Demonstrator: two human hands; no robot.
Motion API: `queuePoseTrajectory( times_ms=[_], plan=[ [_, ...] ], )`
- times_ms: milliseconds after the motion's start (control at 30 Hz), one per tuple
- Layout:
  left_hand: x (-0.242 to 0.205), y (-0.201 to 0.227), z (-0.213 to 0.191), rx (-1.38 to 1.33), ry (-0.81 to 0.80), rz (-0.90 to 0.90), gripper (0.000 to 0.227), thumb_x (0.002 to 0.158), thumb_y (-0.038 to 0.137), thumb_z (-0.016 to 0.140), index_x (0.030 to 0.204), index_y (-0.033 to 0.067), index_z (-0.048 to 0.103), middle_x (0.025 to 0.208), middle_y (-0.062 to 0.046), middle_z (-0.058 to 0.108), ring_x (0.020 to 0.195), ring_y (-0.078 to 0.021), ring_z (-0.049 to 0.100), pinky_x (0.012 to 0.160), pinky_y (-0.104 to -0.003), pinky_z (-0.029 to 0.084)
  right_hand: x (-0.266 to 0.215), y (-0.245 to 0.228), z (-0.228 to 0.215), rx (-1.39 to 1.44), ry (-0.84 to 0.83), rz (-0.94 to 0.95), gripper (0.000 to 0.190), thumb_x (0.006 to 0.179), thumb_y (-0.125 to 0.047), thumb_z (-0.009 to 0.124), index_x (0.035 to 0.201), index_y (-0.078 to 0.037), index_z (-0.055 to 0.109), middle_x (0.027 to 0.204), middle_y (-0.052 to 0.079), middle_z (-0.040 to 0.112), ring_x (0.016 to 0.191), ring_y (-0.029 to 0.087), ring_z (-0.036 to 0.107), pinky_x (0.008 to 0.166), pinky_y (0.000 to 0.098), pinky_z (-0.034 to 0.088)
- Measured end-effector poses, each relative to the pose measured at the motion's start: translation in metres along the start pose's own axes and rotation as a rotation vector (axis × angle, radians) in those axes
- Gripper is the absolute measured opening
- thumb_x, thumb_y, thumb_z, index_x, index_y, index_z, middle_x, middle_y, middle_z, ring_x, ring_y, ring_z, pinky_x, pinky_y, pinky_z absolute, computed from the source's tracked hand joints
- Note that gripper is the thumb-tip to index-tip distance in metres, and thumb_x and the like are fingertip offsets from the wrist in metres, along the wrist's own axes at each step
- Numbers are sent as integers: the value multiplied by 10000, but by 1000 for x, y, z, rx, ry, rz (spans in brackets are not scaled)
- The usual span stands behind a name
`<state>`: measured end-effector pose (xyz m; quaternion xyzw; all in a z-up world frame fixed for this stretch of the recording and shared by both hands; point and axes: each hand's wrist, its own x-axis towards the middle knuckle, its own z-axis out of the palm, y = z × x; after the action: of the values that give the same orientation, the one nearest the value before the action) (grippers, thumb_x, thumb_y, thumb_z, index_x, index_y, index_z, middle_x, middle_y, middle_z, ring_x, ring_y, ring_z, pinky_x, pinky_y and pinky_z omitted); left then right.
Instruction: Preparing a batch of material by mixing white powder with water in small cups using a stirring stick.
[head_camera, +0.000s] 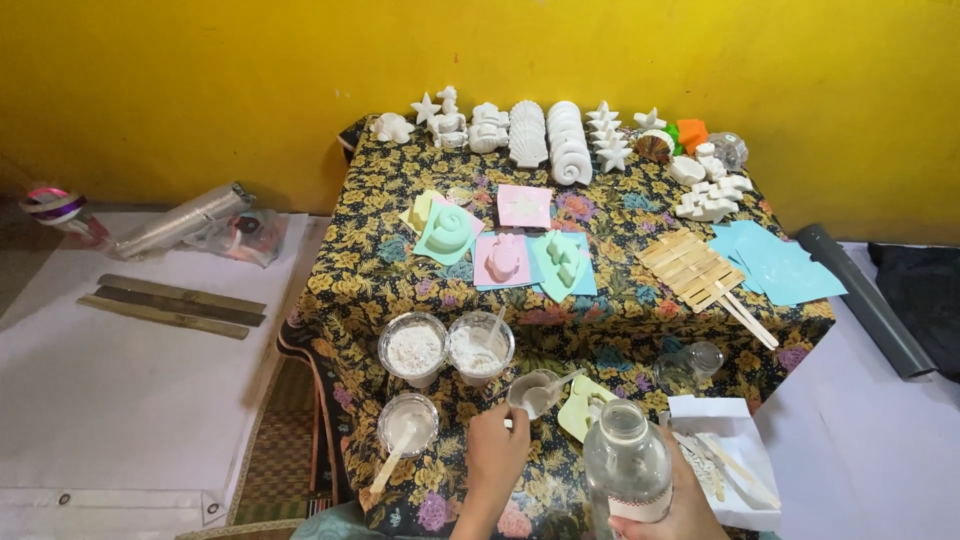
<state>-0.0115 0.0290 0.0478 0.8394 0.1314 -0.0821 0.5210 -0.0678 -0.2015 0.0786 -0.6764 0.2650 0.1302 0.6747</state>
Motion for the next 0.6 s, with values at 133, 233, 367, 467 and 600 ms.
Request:
queuePoseTrajectory(
  times_ms=[133,233,367,467,600],
  plan=[
    [-15,-14,-1,16,-120,-58,433,1043,264,532,640,117,586,526,24,466,455,-73,333,476,-257,244,6,7,-10,-281,-63,-104,1227,473,47,1043,1524,-250,485,1465,7,659,1366,218,615,1130,418,391],
    [-33,-7,-20,40,-173,-135,461,986,388,607,600,143,549,557,16,487,521,-110,409,573,-308,309,12,15,-19,-370,-146,-113,1257,509,-32,1053,1557,-293,409,1565,-41,526,1457,189,496,1179,453,349],
    [-44,-6,-39,-38,-192,-233,302,986,346,576,770,135,598,718,8,627,652,-99,557,642,-259,455,17,16,-17,-397,-244,-108,1283,534,-132,1051,1593,-315,350,1655,-78,430,1521,150,426,1203,434,342],
    [-42,-33,-30,-242,-131,-193,263,998,167,435,892,119,671,659,-10,579,527,-92,404,522,-276,301,24,19,-14,-430,-307,-200,1175,532,-83,1091,1522,-254,481,1563,-44,539,1442,174,523,1153,384,313],
    [-42,-35,-33,-530,-70,-251,347,1022,87,349,923,36,678,900,-96,701,647,-127,491,589,-269,409,31,18,-7,-419,-349,-184,1223,504,-239,1077,1547,-266,440,1579,-21,495,1458,193,504,1156,429,357]
  ],
)
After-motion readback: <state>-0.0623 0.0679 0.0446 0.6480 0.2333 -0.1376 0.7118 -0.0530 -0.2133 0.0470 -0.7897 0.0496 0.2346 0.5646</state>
